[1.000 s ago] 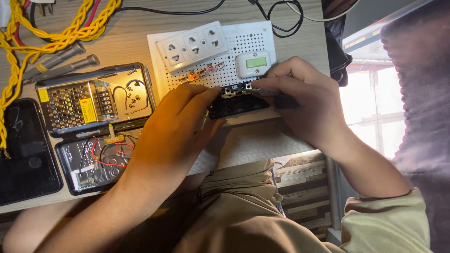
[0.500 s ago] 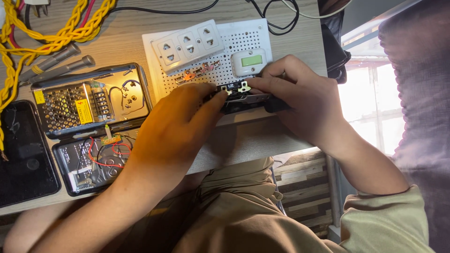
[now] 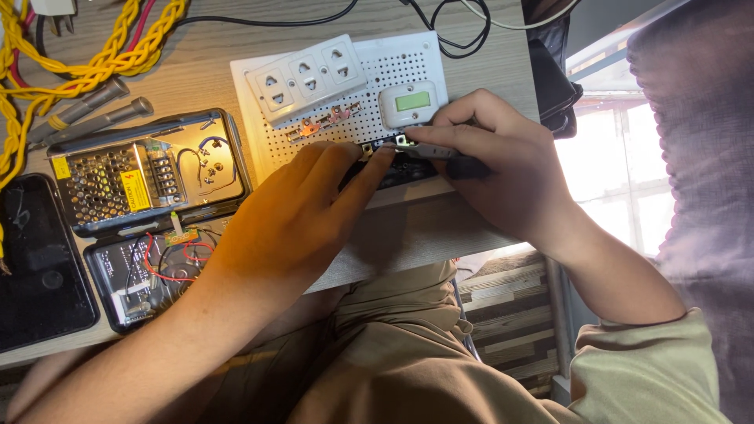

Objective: Repairing a small electronic circuit board using a screwdriver and manual manipulation

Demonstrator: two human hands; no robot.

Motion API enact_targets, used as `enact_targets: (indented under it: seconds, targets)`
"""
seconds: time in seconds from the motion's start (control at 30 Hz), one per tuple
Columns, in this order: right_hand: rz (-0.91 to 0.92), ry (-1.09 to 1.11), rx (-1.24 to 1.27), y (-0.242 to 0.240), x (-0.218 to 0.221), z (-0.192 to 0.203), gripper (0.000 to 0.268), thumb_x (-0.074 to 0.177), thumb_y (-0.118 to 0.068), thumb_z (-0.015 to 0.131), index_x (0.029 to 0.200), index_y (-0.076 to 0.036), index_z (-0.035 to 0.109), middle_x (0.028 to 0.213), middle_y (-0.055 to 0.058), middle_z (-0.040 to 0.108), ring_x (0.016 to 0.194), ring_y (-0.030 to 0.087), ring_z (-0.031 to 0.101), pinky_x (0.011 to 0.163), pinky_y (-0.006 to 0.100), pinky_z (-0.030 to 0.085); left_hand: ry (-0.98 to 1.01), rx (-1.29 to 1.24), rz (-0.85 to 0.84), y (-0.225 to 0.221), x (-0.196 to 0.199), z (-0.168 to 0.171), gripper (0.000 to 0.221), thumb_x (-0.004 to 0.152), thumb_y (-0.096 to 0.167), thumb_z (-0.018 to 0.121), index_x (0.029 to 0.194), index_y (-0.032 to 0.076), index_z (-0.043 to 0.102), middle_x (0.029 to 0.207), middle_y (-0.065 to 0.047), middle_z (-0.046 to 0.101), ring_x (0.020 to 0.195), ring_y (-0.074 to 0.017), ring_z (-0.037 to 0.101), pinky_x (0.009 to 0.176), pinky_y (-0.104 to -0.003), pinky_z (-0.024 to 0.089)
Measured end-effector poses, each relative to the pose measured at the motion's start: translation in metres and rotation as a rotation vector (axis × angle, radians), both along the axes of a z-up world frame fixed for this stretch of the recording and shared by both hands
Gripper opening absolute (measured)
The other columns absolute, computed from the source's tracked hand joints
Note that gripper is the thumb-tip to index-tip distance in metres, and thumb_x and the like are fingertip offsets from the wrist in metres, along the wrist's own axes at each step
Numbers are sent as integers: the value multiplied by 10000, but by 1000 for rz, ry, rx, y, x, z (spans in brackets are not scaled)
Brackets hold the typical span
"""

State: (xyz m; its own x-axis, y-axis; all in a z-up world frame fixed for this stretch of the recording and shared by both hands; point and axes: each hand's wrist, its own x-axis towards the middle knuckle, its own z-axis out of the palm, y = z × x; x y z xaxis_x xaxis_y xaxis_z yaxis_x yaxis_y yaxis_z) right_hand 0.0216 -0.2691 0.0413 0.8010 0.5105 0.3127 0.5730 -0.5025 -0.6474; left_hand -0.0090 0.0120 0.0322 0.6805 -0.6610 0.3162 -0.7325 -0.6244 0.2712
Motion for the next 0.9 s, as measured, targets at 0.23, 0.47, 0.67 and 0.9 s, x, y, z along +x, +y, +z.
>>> enact_targets:
  seconds: [0.23,0.47,0.67,0.9]
  targets:
    - [13,21,-90,-14,-3,3,641,873,281,591,1387,-48,789,1358,131,728,1194,247,759,999,301,593,-36,-2,-11,-3,4,0,494,1028,1,668,1518,-31,621,1304,-264,623,1034,-449,660,848,-547,585]
    - [78,37,-182,-20,-1,3,833,756,242,577,1496,-112,724,1465,91,699,1334,253,715,999,317,582,60,-51,19,-3,6,0,480,1078,66,714,1545,11,620,1296,-274,648,1068,-471,645,847,-542,556]
    - [62,43,80,-13,6,8,417,959,284,622,1292,77,762,1281,219,779,1177,311,768,1017,343,598,1043,-89,634,-37,21,93,442,1049,589,553,1157,219,770,1198,-3,778,1180,-218,721,1001,-385,463]
    - [-95,71,96,-15,-4,19,72,1092,159,688,1117,101,725,1212,194,798,1126,290,757,1010,362,583,303,-61,113,-5,6,52,544,1086,250,770,1569,61,606,1371,-183,574,1262,-393,668,980,-521,569]
